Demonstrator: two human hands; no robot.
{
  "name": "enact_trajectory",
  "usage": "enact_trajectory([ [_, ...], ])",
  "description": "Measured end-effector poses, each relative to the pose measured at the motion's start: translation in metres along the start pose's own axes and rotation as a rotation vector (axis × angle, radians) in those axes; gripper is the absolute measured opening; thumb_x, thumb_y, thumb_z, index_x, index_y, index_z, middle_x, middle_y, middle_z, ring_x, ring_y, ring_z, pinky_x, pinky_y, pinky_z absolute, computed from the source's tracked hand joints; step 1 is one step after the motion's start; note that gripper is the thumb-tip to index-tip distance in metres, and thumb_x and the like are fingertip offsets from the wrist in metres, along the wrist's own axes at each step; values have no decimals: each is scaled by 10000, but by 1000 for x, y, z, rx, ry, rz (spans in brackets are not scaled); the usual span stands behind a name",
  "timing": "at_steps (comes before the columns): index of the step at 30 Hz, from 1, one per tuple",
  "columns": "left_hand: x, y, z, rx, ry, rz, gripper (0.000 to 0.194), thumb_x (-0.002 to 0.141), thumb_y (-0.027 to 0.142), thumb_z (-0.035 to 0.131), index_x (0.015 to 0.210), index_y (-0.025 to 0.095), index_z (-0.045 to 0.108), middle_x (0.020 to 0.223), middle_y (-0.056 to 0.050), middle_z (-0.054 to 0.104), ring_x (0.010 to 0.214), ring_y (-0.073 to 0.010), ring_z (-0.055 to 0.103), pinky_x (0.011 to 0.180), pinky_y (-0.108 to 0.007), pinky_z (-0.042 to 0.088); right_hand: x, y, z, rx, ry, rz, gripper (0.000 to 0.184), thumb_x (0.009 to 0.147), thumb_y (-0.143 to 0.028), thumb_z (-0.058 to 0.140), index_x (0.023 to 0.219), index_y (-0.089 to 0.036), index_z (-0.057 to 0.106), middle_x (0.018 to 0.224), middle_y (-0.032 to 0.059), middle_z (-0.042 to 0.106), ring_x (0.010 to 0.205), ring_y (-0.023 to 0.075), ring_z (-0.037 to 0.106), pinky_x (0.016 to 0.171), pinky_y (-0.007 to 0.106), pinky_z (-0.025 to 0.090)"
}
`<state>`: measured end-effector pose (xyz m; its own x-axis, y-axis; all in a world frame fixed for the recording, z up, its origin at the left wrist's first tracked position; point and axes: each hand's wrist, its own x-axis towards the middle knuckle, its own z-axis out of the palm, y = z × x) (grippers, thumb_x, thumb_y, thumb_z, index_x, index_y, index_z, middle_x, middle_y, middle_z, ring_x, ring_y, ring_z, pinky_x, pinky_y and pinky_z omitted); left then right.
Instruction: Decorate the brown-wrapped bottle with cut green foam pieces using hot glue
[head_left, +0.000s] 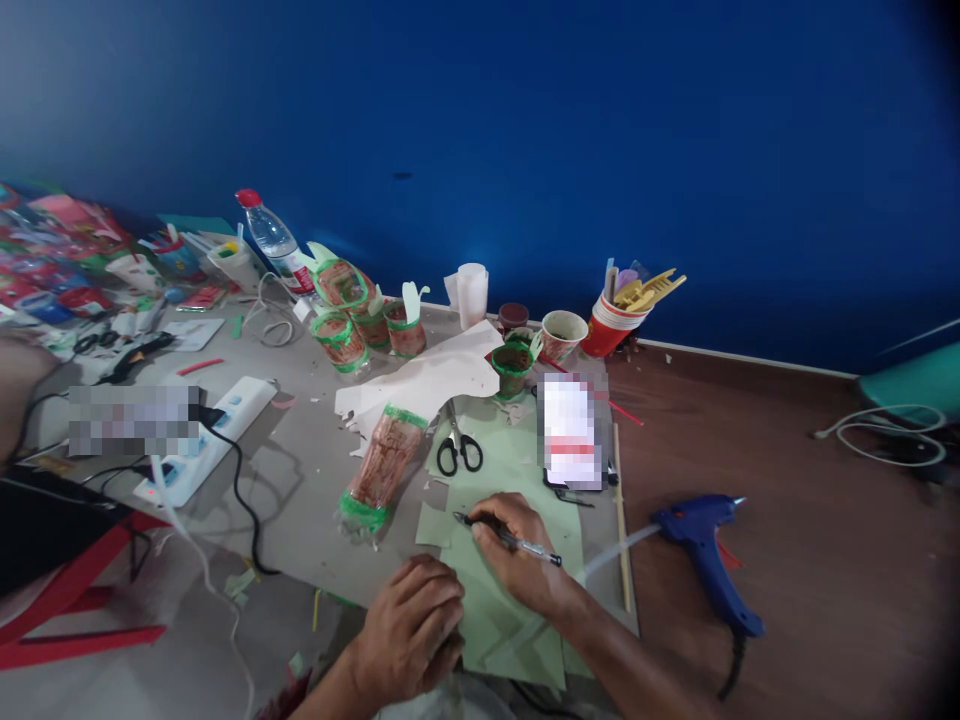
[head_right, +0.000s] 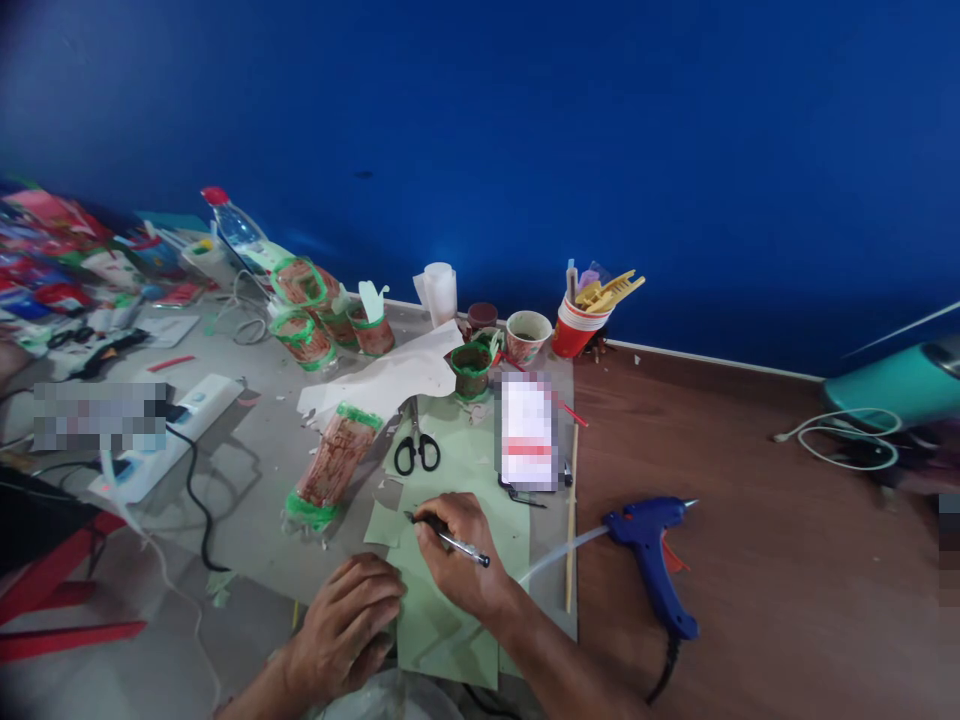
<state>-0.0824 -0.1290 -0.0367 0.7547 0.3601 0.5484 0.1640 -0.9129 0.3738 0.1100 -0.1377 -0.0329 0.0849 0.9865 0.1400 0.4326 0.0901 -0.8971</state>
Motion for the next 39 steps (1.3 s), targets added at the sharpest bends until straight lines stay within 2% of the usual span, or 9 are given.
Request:
enact_trajectory([
  [22, -1, 0, -1, 55, -23, -12, 256, 921, 227, 334, 988, 146, 568, 852, -110, 668, 849, -210, 607, 766, -389, 532, 3, -3, -2, 1, 5, 6, 141, 772, -173, 541, 787, -194, 680, 753, 45, 695, 762, 207, 621, 727, 314, 473],
  [26, -1, 1, 2, 129, -102, -52, 300, 935, 286, 341, 1011, 127, 584, 924, -134, 681, 936, -234, 609, 835, -415, 524, 1, -2, -2, 34, 52, 19, 143, 795, -199, 531, 821, -199, 672, 766, 46, 691, 764, 203, 626, 705, 300, 491],
  [29, 0, 1, 5, 191, -150, -76, 321, 933, 342, 377, 1050, 134, 591, 1027, -147, 679, 1062, -251, 583, 924, -437, 493, -1, 2, -2, 76, 146, 65, 157, 835, -240, 509, 880, -198, 655, 810, 50, 689, 761, 193, 629, 704, 290, 502],
  [32, 2, 1, 7, 240, -188, -91, 324, 926, 364, 412, 1062, 133, 595, 1124, -147, 663, 1157, -265, 544, 988, -453, 456, -1, 6, -2, 84, 206, 98, 165, 856, -249, 494, 915, -191, 637, 857, 60, 685, 779, 195, 633, 743, 305, 507],
  [39, 4, 0, 9, 255, -204, -105, 350, 939, 392, 400, 1028, 124, 608, 1124, -149, 662, 1147, -270, 553, 969, -457, 473, -4, 8, -6, 60, 109, 3, 254, 832, -232, 566, 1070, -205, 652, 1031, 84, 679, 999, 245, 601, 899, 374, 468],
])
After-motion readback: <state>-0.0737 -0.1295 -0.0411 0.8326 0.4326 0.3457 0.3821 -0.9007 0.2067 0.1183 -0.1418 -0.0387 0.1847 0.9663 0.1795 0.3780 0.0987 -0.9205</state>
